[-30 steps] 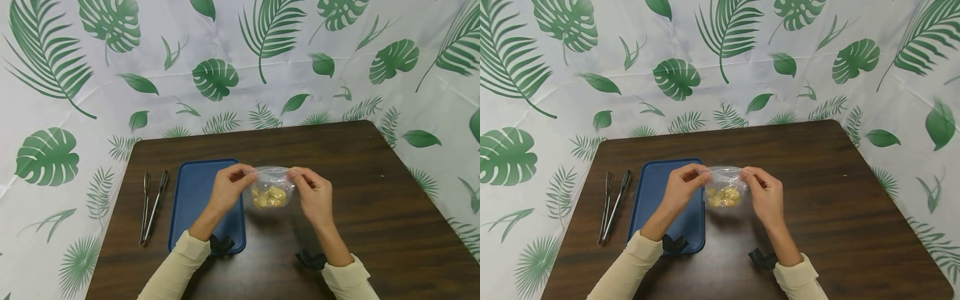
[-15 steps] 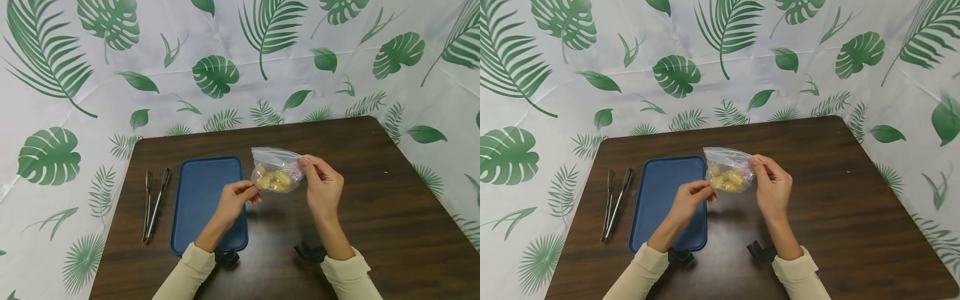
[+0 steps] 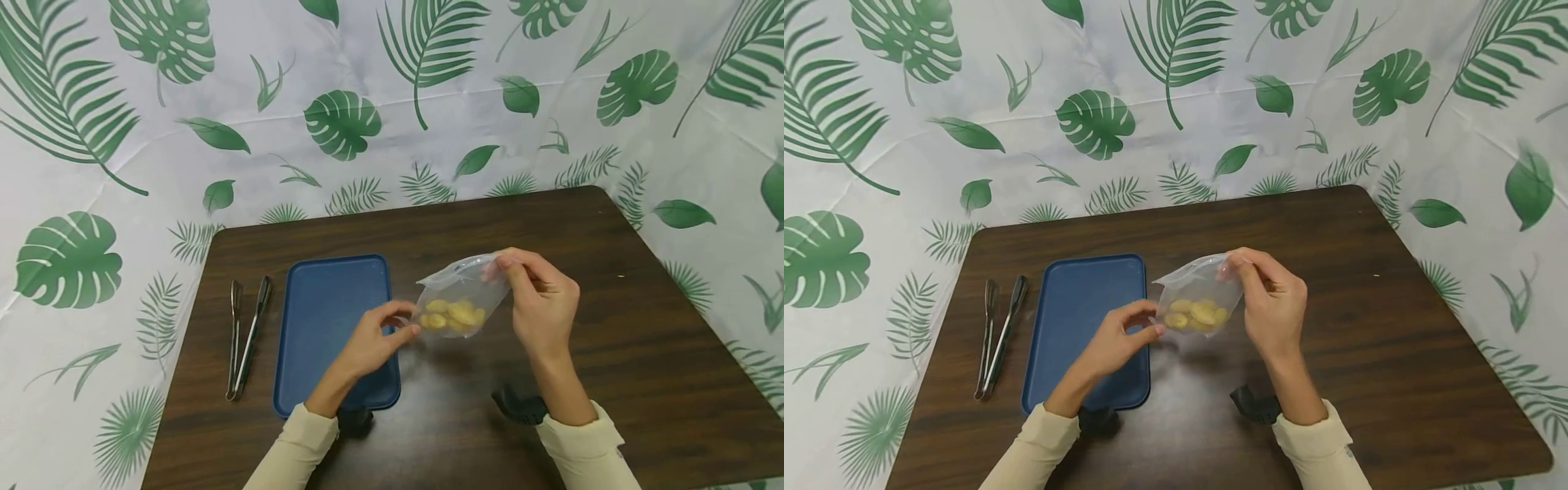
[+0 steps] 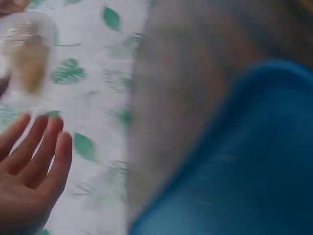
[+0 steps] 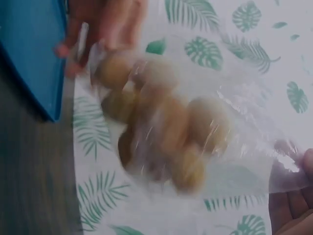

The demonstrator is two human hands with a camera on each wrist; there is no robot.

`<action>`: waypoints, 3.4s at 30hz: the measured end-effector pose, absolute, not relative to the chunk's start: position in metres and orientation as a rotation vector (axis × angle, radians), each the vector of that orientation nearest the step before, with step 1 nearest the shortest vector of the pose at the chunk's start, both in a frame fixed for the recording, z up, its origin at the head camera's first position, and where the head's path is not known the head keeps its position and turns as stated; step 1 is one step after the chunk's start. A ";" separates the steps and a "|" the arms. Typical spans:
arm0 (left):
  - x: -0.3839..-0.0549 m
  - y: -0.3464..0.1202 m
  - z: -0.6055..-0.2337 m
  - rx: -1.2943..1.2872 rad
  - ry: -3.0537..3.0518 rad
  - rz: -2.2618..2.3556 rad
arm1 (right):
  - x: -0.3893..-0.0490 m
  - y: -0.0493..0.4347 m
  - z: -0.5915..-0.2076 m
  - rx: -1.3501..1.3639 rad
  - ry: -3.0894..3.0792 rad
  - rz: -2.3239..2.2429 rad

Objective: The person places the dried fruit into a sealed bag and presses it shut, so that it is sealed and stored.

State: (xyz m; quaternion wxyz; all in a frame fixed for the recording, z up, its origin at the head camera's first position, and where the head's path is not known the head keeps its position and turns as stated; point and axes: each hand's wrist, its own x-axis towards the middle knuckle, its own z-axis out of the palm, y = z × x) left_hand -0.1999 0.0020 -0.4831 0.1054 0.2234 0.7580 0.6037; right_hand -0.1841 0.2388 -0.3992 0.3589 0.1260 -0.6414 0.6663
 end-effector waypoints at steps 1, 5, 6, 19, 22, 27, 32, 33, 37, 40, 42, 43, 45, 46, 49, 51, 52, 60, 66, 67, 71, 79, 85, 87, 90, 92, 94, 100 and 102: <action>-0.202 0.001 -0.477 0.708 2.249 1.788 | -0.183 0.238 -0.400 0.333 -1.661 1.729; -0.210 0.004 -0.450 0.855 2.308 1.839 | -0.183 0.234 -0.407 0.316 -1.694 1.743; -0.212 0.006 -0.445 0.889 2.342 1.852 | -0.183 0.234 -0.408 0.288 -1.726 1.721; -0.221 0.013 -0.409 0.972 2.450 2.139 | -0.181 0.254 -0.427 0.414 -1.772 2.141; -0.220 0.016 -0.404 0.942 2.431 2.183 | -0.177 0.263 -0.447 0.533 -1.834 2.470; -0.221 0.016 -0.401 0.909 2.458 2.177 | -0.175 0.263 -0.482 0.648 -1.990 2.745; -0.223 0.013 -0.404 0.875 2.468 2.167 | -0.177 0.258 -0.497 0.494 -1.590 3.125; -0.223 0.012 -0.404 0.865 2.457 2.177 | -0.177 0.258 -0.498 0.473 -1.480 3.207; -0.223 0.010 -0.406 0.836 2.410 2.215 | -0.175 0.254 -0.507 0.531 -1.101 3.439; -0.224 0.010 -0.407 0.823 2.373 2.249 | -0.175 0.250 -0.513 0.615 -0.953 3.491; -0.225 0.009 -0.407 0.817 2.350 2.272 | -0.175 0.248 -0.517 0.636 -0.921 3.491; -0.225 0.009 -0.407 0.815 2.339 2.281 | -0.175 0.247 -0.518 0.643 -0.921 3.485; -0.226 0.008 -0.407 0.808 2.326 2.293 | -0.176 0.245 -0.520 0.660 -0.930 3.466; -0.226 0.008 -0.407 0.809 2.319 2.298 | -0.176 0.245 -0.520 0.678 -0.921 3.464; -0.226 0.006 -0.406 0.812 2.314 2.295 | -0.178 0.243 -0.520 0.721 -0.860 3.479; -0.226 0.005 -0.407 0.812 2.308 2.291 | -0.179 0.242 -0.520 0.722 -0.847 3.484; -0.226 0.005 -0.407 0.815 2.304 2.283 | -0.180 0.241 -0.520 0.711 -0.873 3.474; -0.225 0.006 -0.411 0.817 2.368 2.195 | -0.175 0.231 -0.516 0.166 -1.724 2.832; -0.229 0.011 -0.406 0.815 2.495 2.305 | -0.169 0.231 -0.518 -0.281 -1.831 2.571; -0.230 0.013 -0.405 0.828 2.500 2.316 | -0.168 0.233 -0.520 -0.334 -1.813 2.569; -0.227 0.021 -0.406 0.871 2.522 2.262 | -0.161 0.242 -0.527 -0.362 -1.951 2.491; -0.219 0.030 -0.405 0.956 2.489 2.198 | -0.163 0.279 -0.469 0.124 -2.415 1.774; -0.222 0.024 -0.415 0.878 2.517 2.205 | -0.178 0.270 -0.425 0.276 -2.382 1.457; -0.224 0.021 -0.418 0.852 2.520 2.197 | -0.179 0.267 -0.422 0.270 -2.400 1.389; -0.225 0.017 -0.422 0.814 2.525 2.164 | -0.177 0.264 -0.421 0.306 -2.402 1.401; -0.225 0.013 -0.423 0.795 2.523 2.135 | -0.175 0.264 -0.422 0.337 -2.399 1.422; -0.223 0.009 -0.423 0.793 2.506 2.104 | -0.173 0.263 -0.423 0.369 -2.392 1.441; -0.213 0.000 -0.430 0.879 2.502 2.011 | -0.166 0.264 -0.433 0.427 -2.367 1.462; -0.209 -0.001 -0.436 0.927 2.516 1.995 | -0.164 0.264 -0.439 0.431 -2.354 1.496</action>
